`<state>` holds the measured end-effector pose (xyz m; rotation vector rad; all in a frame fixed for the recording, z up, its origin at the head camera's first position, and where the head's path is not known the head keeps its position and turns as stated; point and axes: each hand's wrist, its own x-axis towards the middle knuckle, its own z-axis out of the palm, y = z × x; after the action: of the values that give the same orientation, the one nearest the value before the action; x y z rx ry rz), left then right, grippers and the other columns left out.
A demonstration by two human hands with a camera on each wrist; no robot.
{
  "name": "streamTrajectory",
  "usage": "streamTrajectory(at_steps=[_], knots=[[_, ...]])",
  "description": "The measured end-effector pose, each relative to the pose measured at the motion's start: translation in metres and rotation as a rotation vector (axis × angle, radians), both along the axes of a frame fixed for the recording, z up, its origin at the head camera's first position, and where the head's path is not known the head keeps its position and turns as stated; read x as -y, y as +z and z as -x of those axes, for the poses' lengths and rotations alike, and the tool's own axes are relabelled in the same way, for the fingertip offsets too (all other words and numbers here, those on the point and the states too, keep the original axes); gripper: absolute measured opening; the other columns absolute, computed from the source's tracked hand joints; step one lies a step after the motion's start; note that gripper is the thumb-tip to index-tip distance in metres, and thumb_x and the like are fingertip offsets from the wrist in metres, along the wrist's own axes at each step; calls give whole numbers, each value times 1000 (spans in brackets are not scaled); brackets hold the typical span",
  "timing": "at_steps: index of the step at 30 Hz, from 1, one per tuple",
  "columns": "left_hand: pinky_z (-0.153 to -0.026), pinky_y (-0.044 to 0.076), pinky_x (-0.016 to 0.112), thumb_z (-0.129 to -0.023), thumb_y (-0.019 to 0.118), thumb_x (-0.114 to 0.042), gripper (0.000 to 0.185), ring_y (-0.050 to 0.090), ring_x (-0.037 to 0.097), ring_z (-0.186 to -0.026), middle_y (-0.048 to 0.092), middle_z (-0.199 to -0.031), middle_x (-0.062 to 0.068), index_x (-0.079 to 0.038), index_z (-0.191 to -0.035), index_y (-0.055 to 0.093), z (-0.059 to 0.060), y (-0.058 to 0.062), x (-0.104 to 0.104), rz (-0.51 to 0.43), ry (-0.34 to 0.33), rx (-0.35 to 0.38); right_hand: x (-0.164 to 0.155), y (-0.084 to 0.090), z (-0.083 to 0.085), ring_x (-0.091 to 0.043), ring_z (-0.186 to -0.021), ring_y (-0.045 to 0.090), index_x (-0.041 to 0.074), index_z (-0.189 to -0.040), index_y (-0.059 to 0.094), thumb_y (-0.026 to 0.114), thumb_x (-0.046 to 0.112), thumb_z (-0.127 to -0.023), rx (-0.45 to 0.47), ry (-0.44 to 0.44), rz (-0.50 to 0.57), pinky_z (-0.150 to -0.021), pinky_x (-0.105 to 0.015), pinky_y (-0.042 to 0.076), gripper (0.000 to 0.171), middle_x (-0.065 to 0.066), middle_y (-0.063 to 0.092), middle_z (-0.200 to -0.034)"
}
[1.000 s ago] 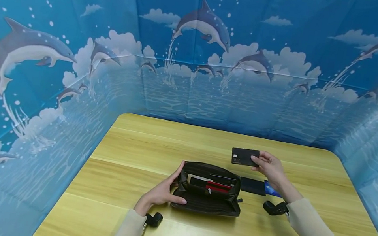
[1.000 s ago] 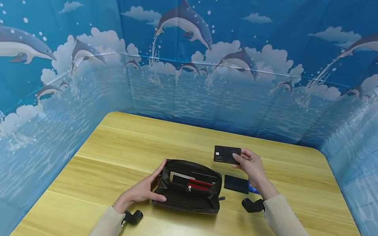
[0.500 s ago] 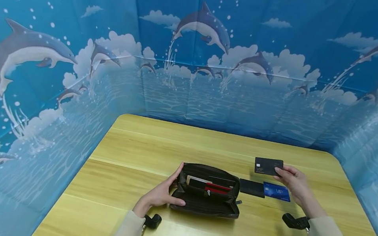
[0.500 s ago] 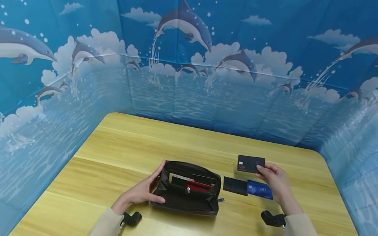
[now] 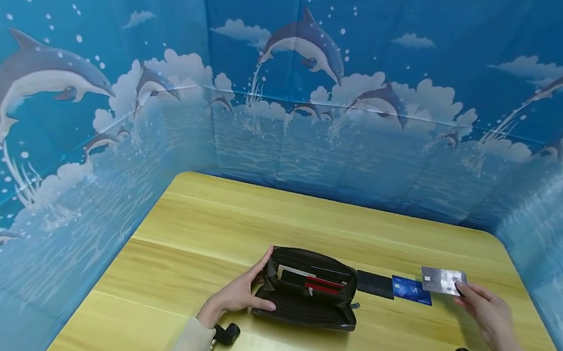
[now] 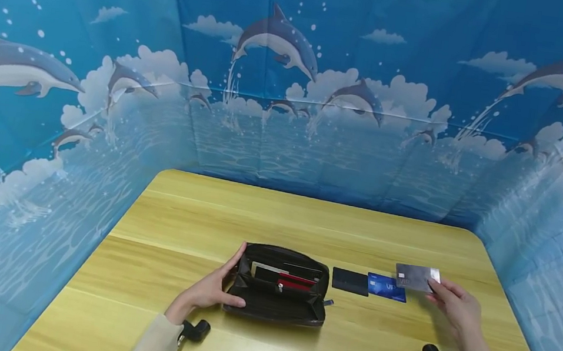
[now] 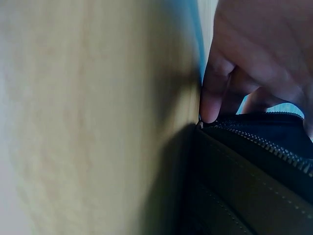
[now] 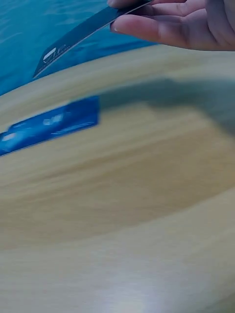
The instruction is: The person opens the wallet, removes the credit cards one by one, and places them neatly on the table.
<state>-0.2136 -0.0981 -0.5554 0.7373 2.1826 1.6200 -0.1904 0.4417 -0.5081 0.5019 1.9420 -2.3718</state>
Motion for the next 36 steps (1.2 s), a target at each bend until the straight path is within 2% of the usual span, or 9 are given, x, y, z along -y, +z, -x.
streamTrajectory(at_steps=[6,12,20,24,28,32,36], knots=[[-107,24,46,-75,83,-32,116,12,23,-140,-2,-157,-6,-39,-152,-4,0,1,-1,-4,0,-1,-20,-10,-9,-12,-70,67,25,-78,69,72,19,-86,99,-73,-53,-66,-26,54,10,2,67,-77],[-107,24,48,-75,82,-32,116,11,25,-140,-4,-157,-6,-40,-152,-4,2,2,1,-8,7,10,-27,-16,-11,-13,-67,67,21,-73,70,76,21,-82,148,-96,-37,-65,-28,54,10,1,66,-75],[-106,27,43,-76,81,-32,115,13,21,-140,-4,-156,-8,-40,-151,-4,3,2,1,-15,-9,-4,-29,-22,-12,-14,-65,67,20,-71,68,79,20,-79,199,-139,-62,-64,-29,55,14,1,66,-72],[-106,28,42,-76,81,-31,115,13,22,-140,-4,-157,-8,-36,-152,-5,2,1,0,-16,-13,-12,-30,-26,-13,-14,-65,67,21,-73,65,79,19,-79,187,-128,-114,-63,-30,55,15,3,66,-72],[-106,29,42,-76,81,-31,115,12,23,-141,-4,-157,-6,-38,-152,-5,0,1,0,-16,-15,-11,-29,-30,-12,-13,-64,67,21,-74,63,78,19,-81,172,-129,-178,-62,-29,55,16,4,65,-71],[-106,29,42,-77,81,-31,114,12,23,-141,-3,-157,-6,-39,-152,-4,-1,2,0,-22,-17,-12,-28,-30,-12,-12,-63,66,12,-84,61,75,18,-83,181,-131,-272,-61,-29,55,15,5,63,-70],[-106,28,44,-77,81,-31,114,9,23,-141,-4,-157,-6,-36,-152,-5,-2,1,0,-33,-23,-7,-24,-27,-13,-9,-61,64,4,-92,60,75,22,-83,210,-138,-369,-60,-28,55,25,8,61,-69]])
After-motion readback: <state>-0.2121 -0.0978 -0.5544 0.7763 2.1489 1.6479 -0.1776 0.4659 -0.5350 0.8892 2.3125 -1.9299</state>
